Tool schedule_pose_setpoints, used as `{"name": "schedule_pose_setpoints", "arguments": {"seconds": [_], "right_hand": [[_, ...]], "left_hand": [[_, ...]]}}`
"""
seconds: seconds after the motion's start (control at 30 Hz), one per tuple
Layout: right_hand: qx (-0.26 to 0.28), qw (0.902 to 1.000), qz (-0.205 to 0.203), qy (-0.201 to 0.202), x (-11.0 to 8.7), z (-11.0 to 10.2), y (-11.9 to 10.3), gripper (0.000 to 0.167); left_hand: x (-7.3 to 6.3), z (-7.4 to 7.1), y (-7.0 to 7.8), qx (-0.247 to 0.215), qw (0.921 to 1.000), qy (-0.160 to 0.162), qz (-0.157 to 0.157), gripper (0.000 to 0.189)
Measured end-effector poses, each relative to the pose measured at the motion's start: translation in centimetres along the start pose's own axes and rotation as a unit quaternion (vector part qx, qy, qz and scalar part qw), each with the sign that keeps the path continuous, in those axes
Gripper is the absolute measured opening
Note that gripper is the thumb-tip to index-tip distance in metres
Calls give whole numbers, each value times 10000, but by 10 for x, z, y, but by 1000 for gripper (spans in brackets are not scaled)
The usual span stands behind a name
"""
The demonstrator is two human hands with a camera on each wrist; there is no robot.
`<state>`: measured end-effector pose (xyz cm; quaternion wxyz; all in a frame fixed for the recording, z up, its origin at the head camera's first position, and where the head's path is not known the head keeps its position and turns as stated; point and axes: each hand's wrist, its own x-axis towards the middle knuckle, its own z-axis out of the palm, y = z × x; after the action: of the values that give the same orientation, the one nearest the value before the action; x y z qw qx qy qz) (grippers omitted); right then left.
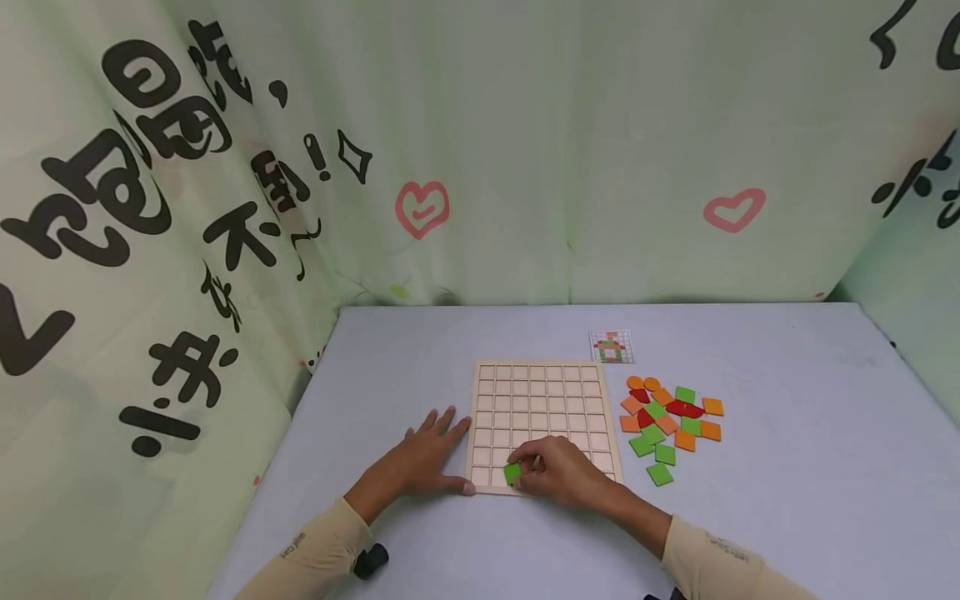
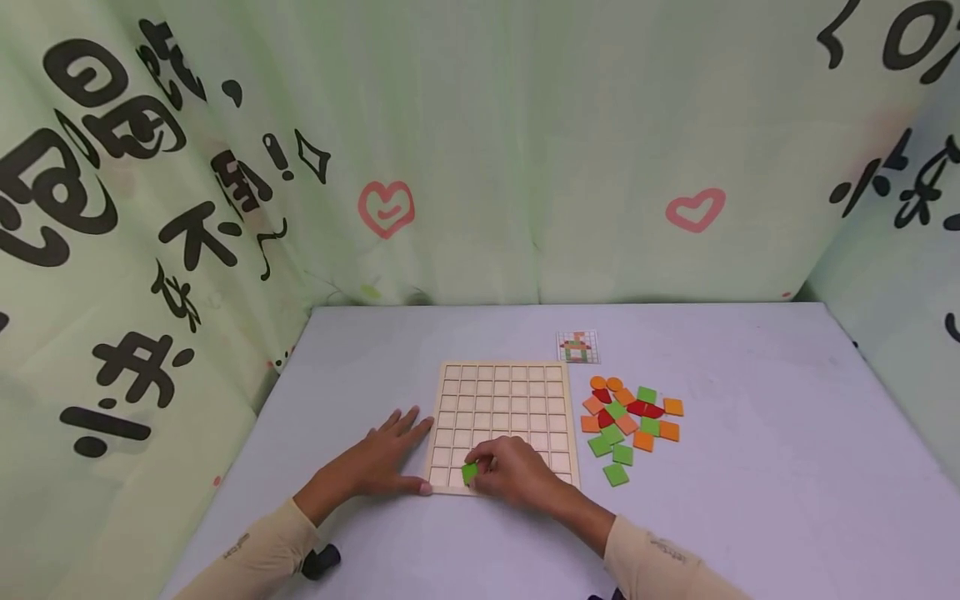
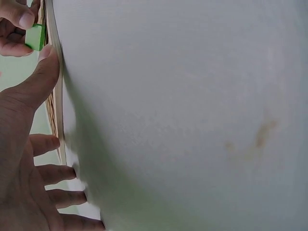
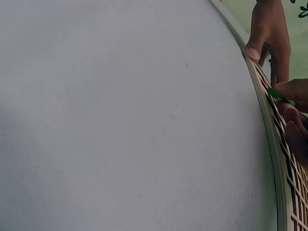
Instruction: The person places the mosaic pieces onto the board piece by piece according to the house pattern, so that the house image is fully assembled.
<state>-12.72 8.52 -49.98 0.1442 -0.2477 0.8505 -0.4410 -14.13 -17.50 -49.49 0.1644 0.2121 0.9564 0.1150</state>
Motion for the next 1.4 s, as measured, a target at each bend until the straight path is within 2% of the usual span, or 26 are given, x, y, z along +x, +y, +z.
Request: {"name": "schedule_pose_setpoints", "arguments": {"seconds": [0.3, 0.5, 0.67, 1.4], "right_hand": [[-466, 9989, -92, 42, 6, 6, -5, 28], [-887, 9953, -346, 192, 8, 12, -5, 24], [-1152, 9925, -321, 249, 11, 16, -7, 21], [-1545, 9873, -169, 323, 15, 17, -11, 20]], "left_hand": [[1, 0, -1, 53, 10000, -14, 5, 103], [0, -1, 1, 59, 10000, -38, -15, 103], [-1, -1, 2, 105, 9999, -33, -37, 103], [2, 3, -2, 163, 9999, -13, -35, 105]]}}
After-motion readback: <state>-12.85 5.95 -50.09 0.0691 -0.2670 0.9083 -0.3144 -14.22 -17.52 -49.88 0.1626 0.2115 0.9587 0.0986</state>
